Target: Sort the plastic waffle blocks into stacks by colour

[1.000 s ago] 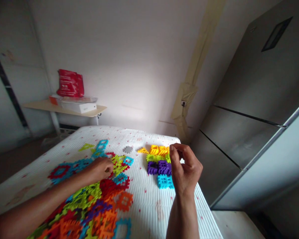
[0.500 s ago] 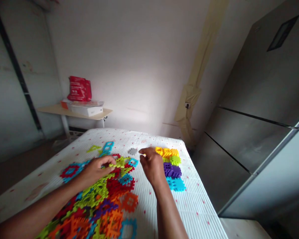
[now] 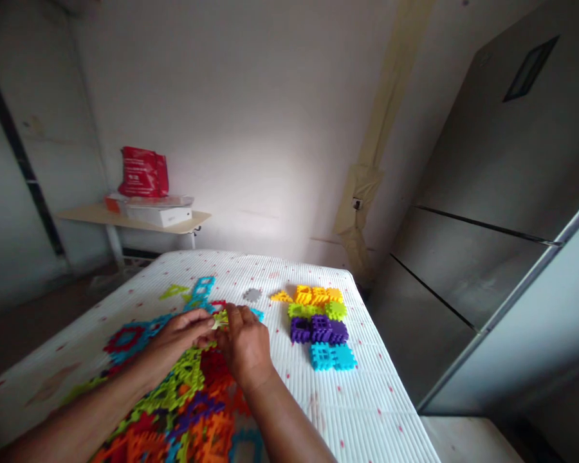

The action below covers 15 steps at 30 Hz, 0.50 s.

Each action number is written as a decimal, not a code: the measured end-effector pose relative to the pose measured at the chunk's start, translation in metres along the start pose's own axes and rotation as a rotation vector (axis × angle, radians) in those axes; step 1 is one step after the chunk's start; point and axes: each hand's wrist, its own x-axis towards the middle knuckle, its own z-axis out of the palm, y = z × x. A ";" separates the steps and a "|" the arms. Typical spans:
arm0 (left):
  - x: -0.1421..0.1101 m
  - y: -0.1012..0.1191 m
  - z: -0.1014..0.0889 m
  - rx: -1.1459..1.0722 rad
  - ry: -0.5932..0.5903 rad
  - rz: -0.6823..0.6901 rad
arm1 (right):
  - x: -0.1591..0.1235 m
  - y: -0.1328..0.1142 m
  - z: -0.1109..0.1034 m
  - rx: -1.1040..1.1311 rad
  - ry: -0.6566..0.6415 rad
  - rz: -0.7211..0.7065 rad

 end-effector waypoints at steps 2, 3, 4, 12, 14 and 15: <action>-0.002 0.000 -0.001 0.002 -0.005 -0.023 | -0.001 -0.002 0.002 -0.048 -0.036 0.003; -0.004 0.000 -0.002 0.013 -0.008 -0.041 | 0.000 0.000 0.002 -0.060 -0.055 -0.011; -0.005 0.002 -0.004 0.026 -0.008 -0.059 | 0.001 0.002 0.000 -0.070 -0.072 -0.030; -0.028 0.008 -0.080 0.279 0.289 -0.017 | 0.037 0.069 -0.037 -0.502 -0.304 0.191; -0.035 -0.007 -0.114 0.365 0.413 -0.024 | 0.047 0.085 -0.036 -0.554 -0.391 0.209; -0.038 -0.018 -0.131 0.410 0.461 -0.042 | 0.050 0.091 -0.032 -0.563 -0.420 0.208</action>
